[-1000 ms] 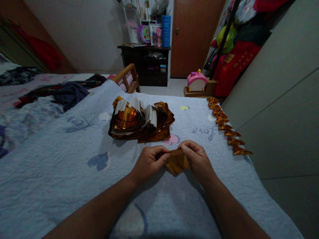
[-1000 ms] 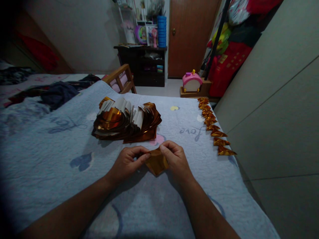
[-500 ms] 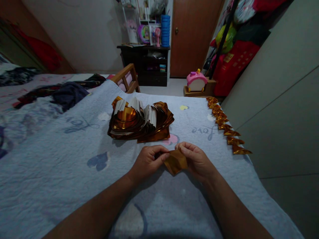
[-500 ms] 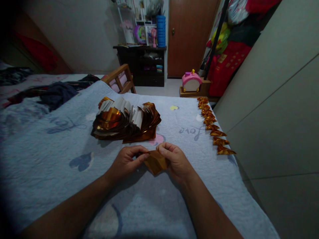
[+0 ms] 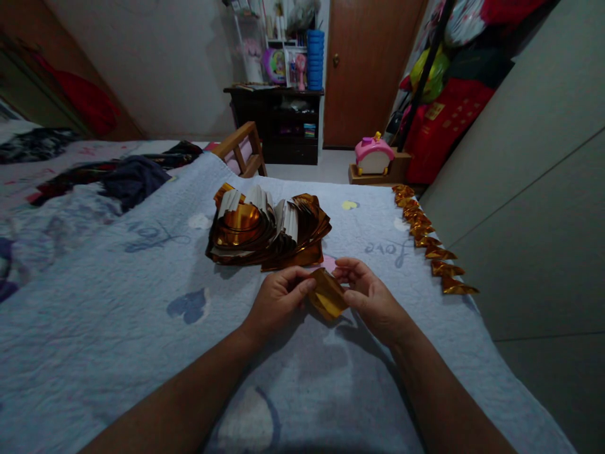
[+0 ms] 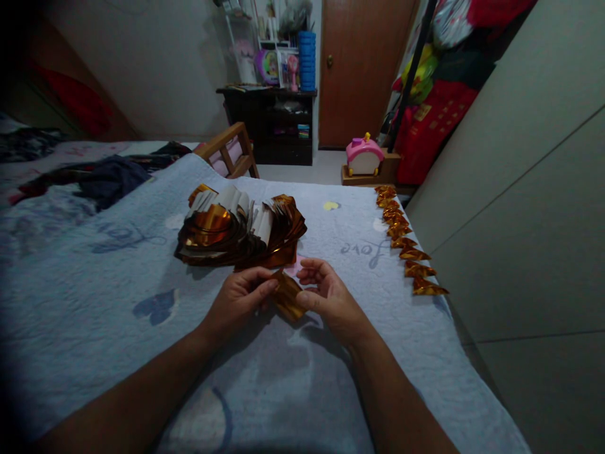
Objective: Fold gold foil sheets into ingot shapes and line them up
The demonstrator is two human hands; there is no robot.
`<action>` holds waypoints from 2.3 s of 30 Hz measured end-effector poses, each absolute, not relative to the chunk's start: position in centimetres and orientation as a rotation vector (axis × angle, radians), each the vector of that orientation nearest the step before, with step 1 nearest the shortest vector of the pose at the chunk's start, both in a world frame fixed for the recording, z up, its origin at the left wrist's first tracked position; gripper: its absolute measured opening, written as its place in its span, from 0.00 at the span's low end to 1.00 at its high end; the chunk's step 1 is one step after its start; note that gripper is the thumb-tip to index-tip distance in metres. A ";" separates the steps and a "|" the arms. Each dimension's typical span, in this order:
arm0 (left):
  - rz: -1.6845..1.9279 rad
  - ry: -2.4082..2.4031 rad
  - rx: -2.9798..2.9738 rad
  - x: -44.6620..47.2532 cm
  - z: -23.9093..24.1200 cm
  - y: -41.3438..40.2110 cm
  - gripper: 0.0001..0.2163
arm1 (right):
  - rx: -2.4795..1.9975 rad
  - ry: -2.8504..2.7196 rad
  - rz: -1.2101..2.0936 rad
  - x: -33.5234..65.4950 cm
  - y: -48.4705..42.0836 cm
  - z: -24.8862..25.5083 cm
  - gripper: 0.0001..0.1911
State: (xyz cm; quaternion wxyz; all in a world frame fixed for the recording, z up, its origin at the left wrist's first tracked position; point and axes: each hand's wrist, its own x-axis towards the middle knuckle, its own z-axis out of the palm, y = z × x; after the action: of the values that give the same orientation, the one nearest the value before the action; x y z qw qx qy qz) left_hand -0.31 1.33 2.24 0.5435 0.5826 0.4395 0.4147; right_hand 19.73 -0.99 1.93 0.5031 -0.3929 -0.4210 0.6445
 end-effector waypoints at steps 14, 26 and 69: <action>0.982 1.004 1.216 -0.1 1.9 1.9 0.10 | -1.256 -1.314 1.243 19.3 -0.7 0.6 0.03; 1.020 1.125 2.348 -1.4 1.0 1.9 0.11 | -1.167 -1.731 0.530 19.4 -0.8 0.3 0.11; 0.413 0.965 2.109 -1.8 2.1 2.7 0.10 | -1.392 -2.011 0.922 21.3 -0.2 1.3 0.12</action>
State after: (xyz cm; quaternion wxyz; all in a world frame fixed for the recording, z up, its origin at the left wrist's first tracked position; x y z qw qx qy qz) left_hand -1.81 2.71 2.13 0.3827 0.8271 0.3785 0.1620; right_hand 21.35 -0.19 1.32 0.2610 -0.5141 -0.7427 0.3405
